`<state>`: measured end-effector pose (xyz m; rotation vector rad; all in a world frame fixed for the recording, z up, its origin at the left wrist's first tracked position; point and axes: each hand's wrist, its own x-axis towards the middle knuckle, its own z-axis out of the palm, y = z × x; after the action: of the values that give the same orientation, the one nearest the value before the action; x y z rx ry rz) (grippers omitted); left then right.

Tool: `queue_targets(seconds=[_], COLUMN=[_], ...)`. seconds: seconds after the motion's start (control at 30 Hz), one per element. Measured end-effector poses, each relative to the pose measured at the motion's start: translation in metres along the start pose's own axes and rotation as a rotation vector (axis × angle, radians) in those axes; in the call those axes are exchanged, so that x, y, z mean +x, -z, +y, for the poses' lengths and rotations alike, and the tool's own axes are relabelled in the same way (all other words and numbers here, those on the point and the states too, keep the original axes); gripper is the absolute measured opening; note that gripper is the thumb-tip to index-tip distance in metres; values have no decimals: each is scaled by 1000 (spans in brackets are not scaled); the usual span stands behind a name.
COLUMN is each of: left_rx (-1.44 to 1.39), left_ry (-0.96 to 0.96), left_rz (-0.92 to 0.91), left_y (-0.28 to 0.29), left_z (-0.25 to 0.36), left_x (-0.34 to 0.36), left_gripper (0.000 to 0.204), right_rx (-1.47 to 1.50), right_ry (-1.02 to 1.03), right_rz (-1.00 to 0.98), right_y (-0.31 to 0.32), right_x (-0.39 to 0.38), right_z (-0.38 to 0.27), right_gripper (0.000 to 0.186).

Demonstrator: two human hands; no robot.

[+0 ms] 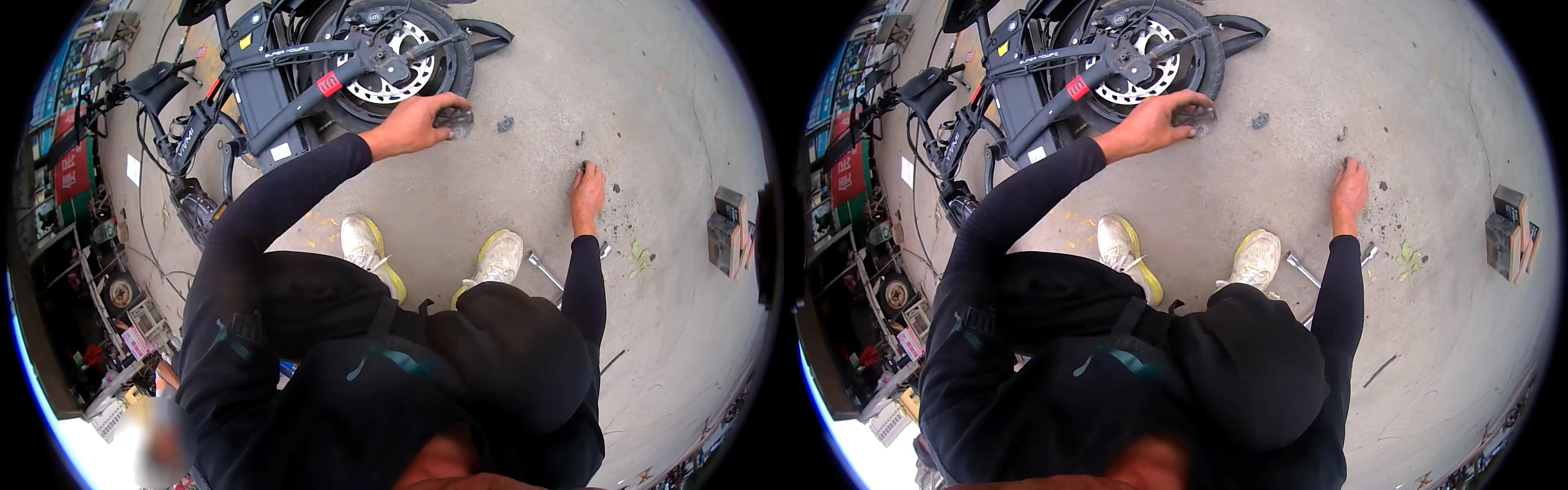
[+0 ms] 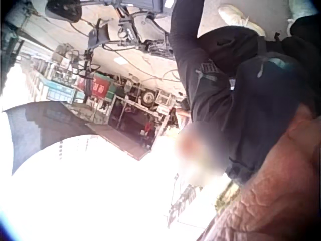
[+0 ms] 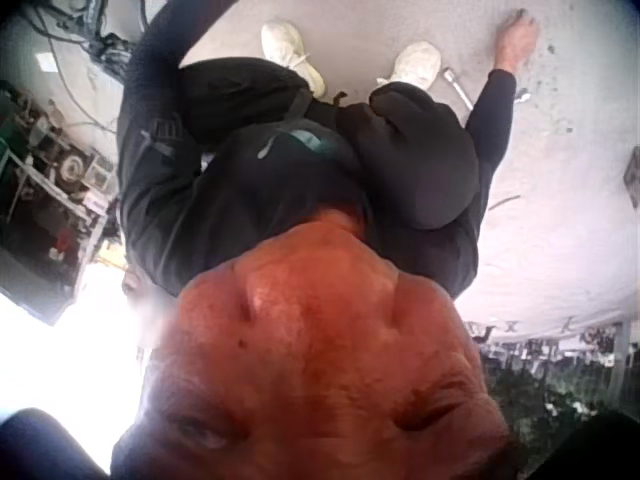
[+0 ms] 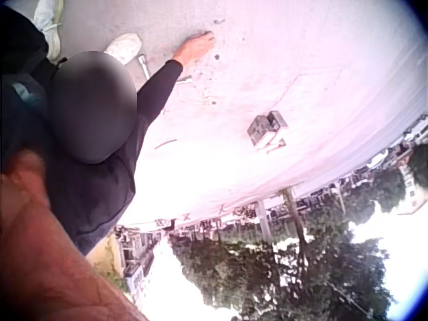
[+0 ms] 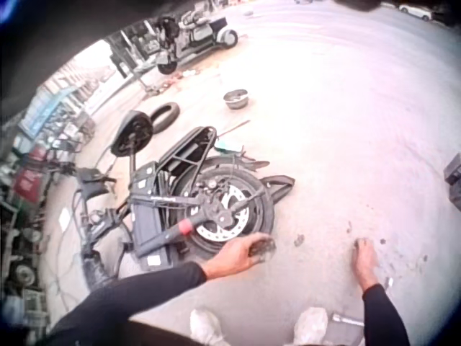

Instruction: The person uses a socket wrench to loosen and remove bolts from the rear wheel of an electric bike. They then reposition the bike upright and continue to remove bolts from the front wheel area.

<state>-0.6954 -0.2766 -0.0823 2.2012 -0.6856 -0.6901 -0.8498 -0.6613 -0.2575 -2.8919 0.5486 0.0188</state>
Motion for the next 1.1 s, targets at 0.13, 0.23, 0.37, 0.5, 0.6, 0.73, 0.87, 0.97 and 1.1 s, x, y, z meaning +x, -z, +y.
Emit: queue_targets(seconds=[0.13, 0.23, 0.37, 0.5, 0.6, 0.73, 0.87, 0.97, 1.1], left_rx=[-62, -16, 106, 190, 374, 785, 930, 875, 971], left_ry=[-15, -31, -123, -409, -395, -413, -267, -213, -181], left_rz=[-136, -38, -135, 9, -427, -470, 86, 377, 176], left_y=[-111, -192, -257, -257, -193, -43, 69, 99, 99], left_z=[15, 11, 30, 37, 34, 15, -14, -34, -48], left_x=[22, 31, 33, 14, 12, -3, -22, -16, 11], left_gripper=[48, 44, 44, 40, 27, 12, 42, 69, 73], right_rx=[208, 613, 608, 241, 168, 207, 253, 205, 245], right_ry=[24, -241, -273, 48, 167, 81, -100, -28, 186], right_rz=[89, 7, -13, -81, -99, -206, -248, -93, 64], right_y=[-18, -3, 7, 12, 14, 25, 21, 26, 42], right_x=[-16, -52, -112, -147, -155, -142, -109, -93, -96], right_z=[16, -6, 3, -19, -20, -16, -19, -47, -84], right_gripper=[25, 21, 28, 35, 36, 33, 31, 33, 41])
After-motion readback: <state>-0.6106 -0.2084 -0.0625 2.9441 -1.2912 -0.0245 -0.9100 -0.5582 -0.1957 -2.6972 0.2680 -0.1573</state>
